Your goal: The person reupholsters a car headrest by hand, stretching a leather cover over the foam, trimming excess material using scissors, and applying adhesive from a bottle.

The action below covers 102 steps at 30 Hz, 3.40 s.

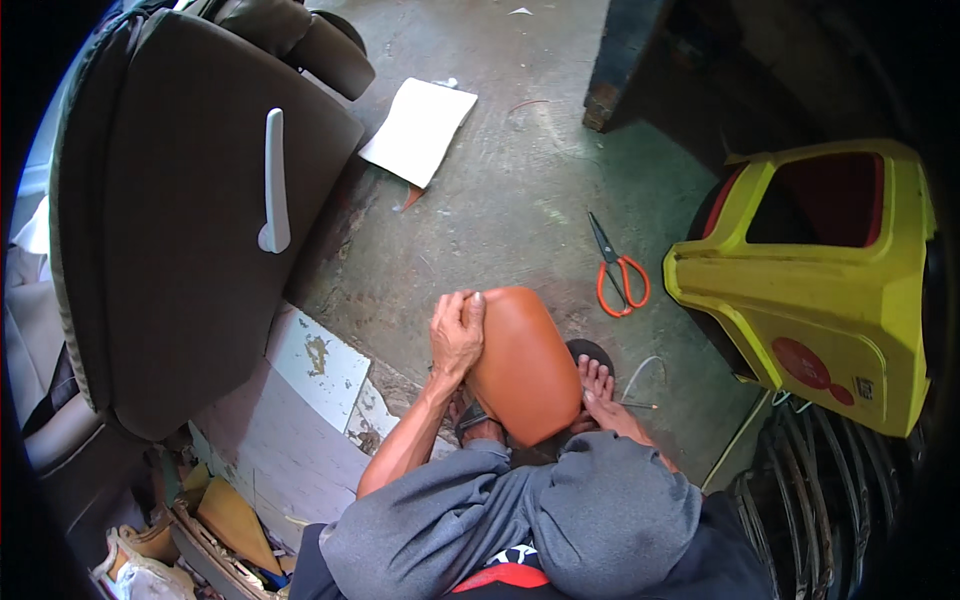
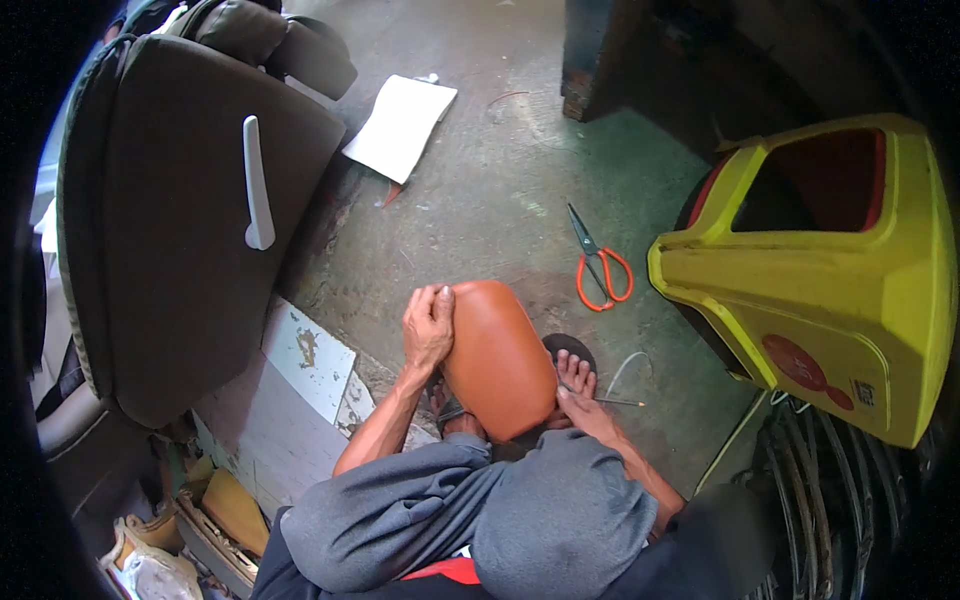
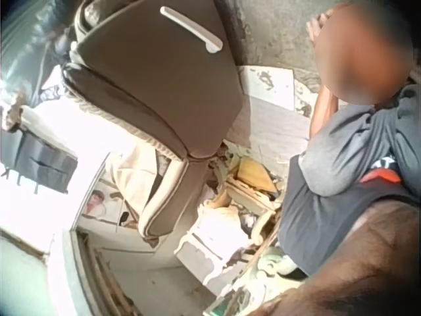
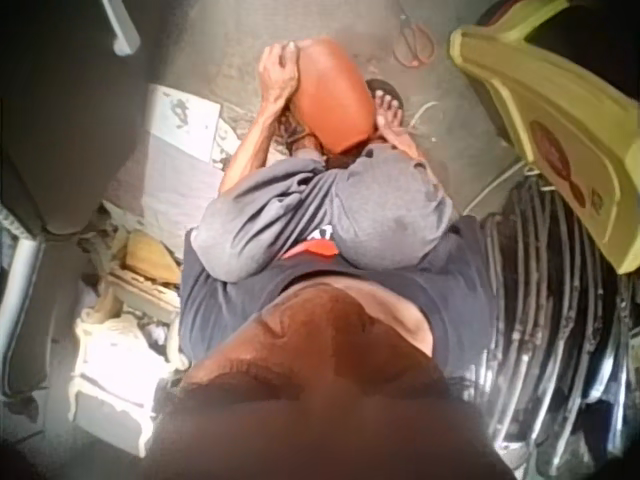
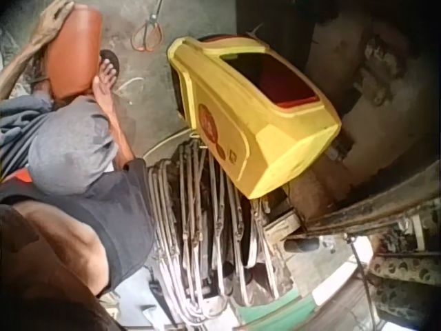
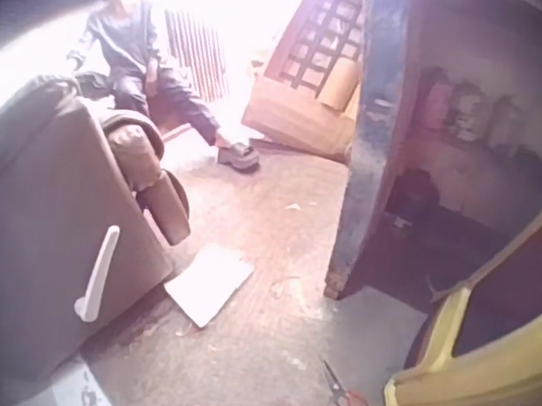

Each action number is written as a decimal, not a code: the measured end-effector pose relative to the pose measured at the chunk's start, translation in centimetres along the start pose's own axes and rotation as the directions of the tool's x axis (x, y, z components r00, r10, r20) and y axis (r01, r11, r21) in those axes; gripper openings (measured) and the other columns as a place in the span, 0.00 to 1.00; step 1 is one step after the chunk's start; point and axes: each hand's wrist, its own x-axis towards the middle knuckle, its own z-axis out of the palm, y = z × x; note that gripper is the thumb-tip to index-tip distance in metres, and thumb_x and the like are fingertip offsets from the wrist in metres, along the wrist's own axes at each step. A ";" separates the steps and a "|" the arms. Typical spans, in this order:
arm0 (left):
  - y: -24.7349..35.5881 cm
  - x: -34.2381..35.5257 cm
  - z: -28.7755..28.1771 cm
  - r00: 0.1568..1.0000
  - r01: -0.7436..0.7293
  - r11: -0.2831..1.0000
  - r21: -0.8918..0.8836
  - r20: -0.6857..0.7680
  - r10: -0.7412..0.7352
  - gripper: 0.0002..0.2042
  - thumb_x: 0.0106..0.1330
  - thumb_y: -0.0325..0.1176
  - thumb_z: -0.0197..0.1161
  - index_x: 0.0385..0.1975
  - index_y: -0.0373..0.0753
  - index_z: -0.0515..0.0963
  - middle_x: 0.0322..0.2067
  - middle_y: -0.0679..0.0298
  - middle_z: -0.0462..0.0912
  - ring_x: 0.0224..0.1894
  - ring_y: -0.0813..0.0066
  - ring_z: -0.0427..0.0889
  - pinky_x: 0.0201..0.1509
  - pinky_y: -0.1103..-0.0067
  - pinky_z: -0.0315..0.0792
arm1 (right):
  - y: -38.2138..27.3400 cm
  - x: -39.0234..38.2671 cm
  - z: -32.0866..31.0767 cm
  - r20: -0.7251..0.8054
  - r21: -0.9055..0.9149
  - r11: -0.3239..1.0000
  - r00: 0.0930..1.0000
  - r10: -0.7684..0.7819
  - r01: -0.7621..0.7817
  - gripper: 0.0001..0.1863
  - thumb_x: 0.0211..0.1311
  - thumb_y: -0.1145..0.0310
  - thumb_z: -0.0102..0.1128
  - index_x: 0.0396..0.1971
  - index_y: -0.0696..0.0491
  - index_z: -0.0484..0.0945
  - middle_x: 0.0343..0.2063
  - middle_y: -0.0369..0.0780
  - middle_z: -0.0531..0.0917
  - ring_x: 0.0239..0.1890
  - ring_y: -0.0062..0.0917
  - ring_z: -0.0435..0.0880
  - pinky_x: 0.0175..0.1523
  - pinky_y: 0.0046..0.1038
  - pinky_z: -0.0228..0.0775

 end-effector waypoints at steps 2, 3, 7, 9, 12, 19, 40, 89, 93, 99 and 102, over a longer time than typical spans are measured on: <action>-0.5 0.2 0.0 0.998 0.035 0.999 0.006 -0.045 -0.035 0.19 0.80 0.47 0.55 0.43 0.35 0.82 0.38 0.51 0.82 0.41 0.55 0.81 0.48 0.64 0.75 | 2.2 0.7 0.3 0.036 -0.259 0.934 0.969 -0.246 0.247 0.36 0.79 0.46 0.48 0.72 0.59 0.64 0.67 0.56 0.72 0.70 0.55 0.70 0.72 0.44 0.65; -1.1 0.7 -1.1 0.991 0.085 0.996 0.033 -0.105 -0.081 0.20 0.81 0.47 0.54 0.41 0.34 0.81 0.37 0.52 0.82 0.38 0.59 0.81 0.45 0.65 0.75 | 2.2 1.8 0.7 0.090 -0.384 0.844 0.925 -0.370 0.375 0.40 0.79 0.42 0.44 0.75 0.60 0.58 0.70 0.56 0.69 0.72 0.56 0.67 0.73 0.45 0.63; -2.9 2.8 -8.7 0.932 0.290 0.955 -0.061 -0.210 -0.297 0.24 0.82 0.53 0.49 0.42 0.35 0.80 0.39 0.50 0.80 0.42 0.54 0.80 0.48 0.63 0.74 | -14.2 5.0 -5.7 0.317 0.756 0.625 0.944 -0.092 -0.194 0.45 0.80 0.39 0.43 0.76 0.65 0.53 0.73 0.56 0.66 0.75 0.51 0.65 0.75 0.43 0.60; -3.2 2.9 -8.9 0.932 0.228 0.968 -0.107 -0.263 -0.248 0.27 0.82 0.55 0.46 0.40 0.34 0.78 0.37 0.54 0.80 0.40 0.63 0.79 0.47 0.66 0.74 | -16.5 8.5 -7.0 0.100 0.655 0.751 0.976 -0.193 0.082 0.43 0.80 0.41 0.45 0.76 0.63 0.56 0.71 0.56 0.69 0.73 0.48 0.67 0.74 0.41 0.61; -1.7 0.6 -8.2 0.942 0.295 0.870 -0.394 -0.030 -0.333 0.26 0.81 0.59 0.46 0.47 0.37 0.71 0.41 0.61 0.77 0.43 0.73 0.76 0.48 0.72 0.75 | -17.2 15.7 -8.1 -0.283 0.300 0.856 0.897 -0.340 0.420 0.39 0.75 0.43 0.55 0.73 0.58 0.66 0.64 0.56 0.77 0.68 0.43 0.74 0.72 0.37 0.64; -0.7 -7.6 -3.9 0.707 0.707 0.372 -0.601 0.603 -0.370 0.33 0.78 0.59 0.53 0.69 0.38 0.59 0.62 0.50 0.73 0.54 0.57 0.83 0.54 0.66 0.81 | -21.9 20.7 -10.2 -0.162 -0.076 0.905 0.890 -0.426 0.419 0.37 0.61 0.47 0.71 0.65 0.56 0.78 0.60 0.49 0.81 0.62 0.44 0.77 0.71 0.41 0.66; 2.9 2.6 -0.8 0.963 -0.019 0.991 -0.136 0.265 0.055 0.33 0.74 0.53 0.60 0.69 0.34 0.68 0.58 0.42 0.79 0.59 0.50 0.81 0.65 0.62 0.73 | -17.2 16.2 -9.1 -0.367 0.341 0.835 0.879 -0.304 0.431 0.23 0.69 0.59 0.69 0.57 0.59 0.82 0.55 0.41 0.84 0.58 0.27 0.81 0.65 0.30 0.70; 0.0 4.5 4.9 0.754 0.545 0.348 -0.762 0.628 0.194 0.22 0.78 0.41 0.61 0.65 0.35 0.75 0.59 0.57 0.81 0.65 0.66 0.77 0.72 0.70 0.67 | -22.7 15.9 -6.3 -0.178 -0.411 0.898 0.952 -0.249 0.158 0.14 0.66 0.60 0.66 0.44 0.54 0.85 0.40 0.40 0.84 0.50 0.39 0.80 0.71 0.57 0.54; 0.5 3.7 6.4 0.906 0.341 0.492 -0.801 0.419 0.054 0.12 0.76 0.33 0.61 0.49 0.33 0.85 0.52 0.55 0.85 0.60 0.65 0.81 0.70 0.70 0.68 | -22.3 16.5 -5.6 -0.248 -0.414 0.887 0.912 -0.327 0.206 0.11 0.65 0.65 0.67 0.43 0.53 0.86 0.36 0.39 0.83 0.40 0.35 0.78 0.65 0.46 0.59; 1.0 3.4 6.4 0.932 0.346 0.349 -0.871 0.362 -0.022 0.09 0.76 0.31 0.61 0.44 0.33 0.85 0.46 0.56 0.85 0.56 0.65 0.81 0.68 0.69 0.69 | -22.5 16.9 -5.0 -0.266 -0.420 0.853 0.857 -0.441 0.309 0.05 0.64 0.68 0.69 0.38 0.50 0.86 0.37 0.33 0.85 0.41 0.29 0.78 0.68 0.46 0.56; 0.3 3.8 6.8 0.935 0.351 0.082 -0.933 0.354 0.026 0.11 0.77 0.35 0.61 0.43 0.32 0.84 0.47 0.56 0.84 0.58 0.64 0.79 0.70 0.67 0.66 | -22.9 17.1 -5.4 -0.246 -0.448 0.834 0.852 -0.462 0.323 0.06 0.64 0.67 0.69 0.39 0.50 0.87 0.37 0.33 0.86 0.41 0.28 0.78 0.68 0.46 0.56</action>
